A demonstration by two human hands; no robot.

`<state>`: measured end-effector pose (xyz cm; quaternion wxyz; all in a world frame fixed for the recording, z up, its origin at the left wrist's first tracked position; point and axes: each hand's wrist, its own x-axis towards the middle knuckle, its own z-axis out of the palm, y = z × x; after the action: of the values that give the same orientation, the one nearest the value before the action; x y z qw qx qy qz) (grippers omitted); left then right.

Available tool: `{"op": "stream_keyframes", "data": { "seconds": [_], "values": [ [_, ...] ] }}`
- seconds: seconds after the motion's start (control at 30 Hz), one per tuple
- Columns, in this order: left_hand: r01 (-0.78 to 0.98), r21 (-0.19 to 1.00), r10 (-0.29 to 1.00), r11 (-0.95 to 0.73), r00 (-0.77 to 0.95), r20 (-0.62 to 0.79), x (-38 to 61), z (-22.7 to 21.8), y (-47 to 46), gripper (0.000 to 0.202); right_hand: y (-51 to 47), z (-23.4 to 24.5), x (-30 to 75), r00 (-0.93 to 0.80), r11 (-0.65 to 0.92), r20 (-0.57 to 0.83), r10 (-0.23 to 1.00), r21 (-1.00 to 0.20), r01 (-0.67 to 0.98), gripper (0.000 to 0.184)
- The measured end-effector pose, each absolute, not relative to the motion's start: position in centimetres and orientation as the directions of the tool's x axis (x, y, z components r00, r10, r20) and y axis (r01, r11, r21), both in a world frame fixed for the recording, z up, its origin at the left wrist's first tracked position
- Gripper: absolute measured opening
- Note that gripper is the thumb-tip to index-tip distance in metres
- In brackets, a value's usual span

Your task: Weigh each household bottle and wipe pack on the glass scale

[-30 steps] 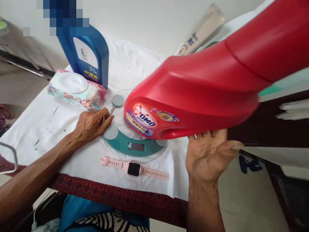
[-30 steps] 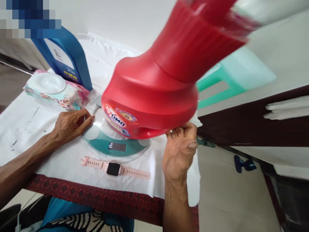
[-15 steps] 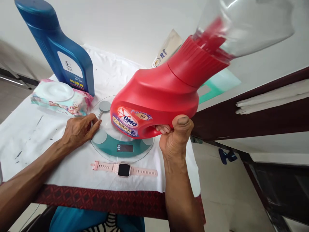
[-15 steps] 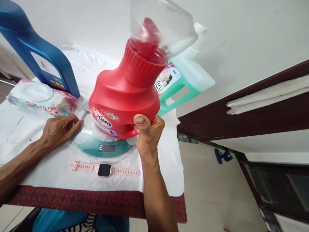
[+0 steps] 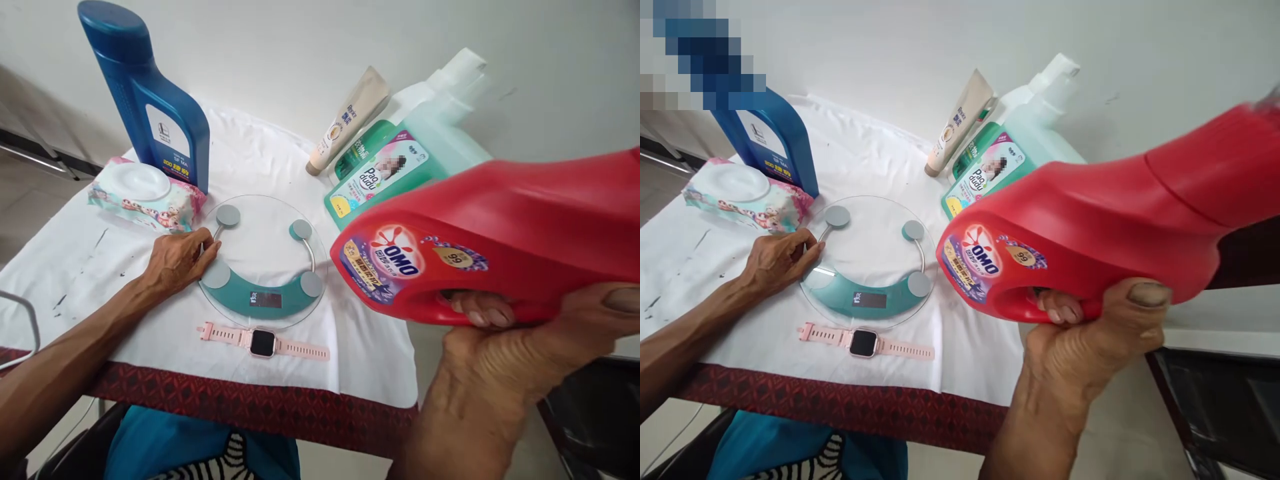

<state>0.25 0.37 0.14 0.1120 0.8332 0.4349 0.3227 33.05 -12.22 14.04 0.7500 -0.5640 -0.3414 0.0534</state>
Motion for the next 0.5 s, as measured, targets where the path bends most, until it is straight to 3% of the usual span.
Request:
{"op": "stream_keyframes", "data": {
  "seconds": [0.17,0.5],
  "values": [
    [0.655,0.452,0.790,-0.605,0.425,0.441,0.3,0.4,0.3,0.031,-13.0,11.7,35.0,0.827,0.324,0.468,0.312,-0.871,0.371,0.051],
    [0.688,0.461,0.823,-0.561,0.401,0.403,0.6,0.4,0.2,0.030,-10.9,6.8,36.2,0.886,0.263,0.362,0.290,-0.920,0.290,0.062]
  ]
}}
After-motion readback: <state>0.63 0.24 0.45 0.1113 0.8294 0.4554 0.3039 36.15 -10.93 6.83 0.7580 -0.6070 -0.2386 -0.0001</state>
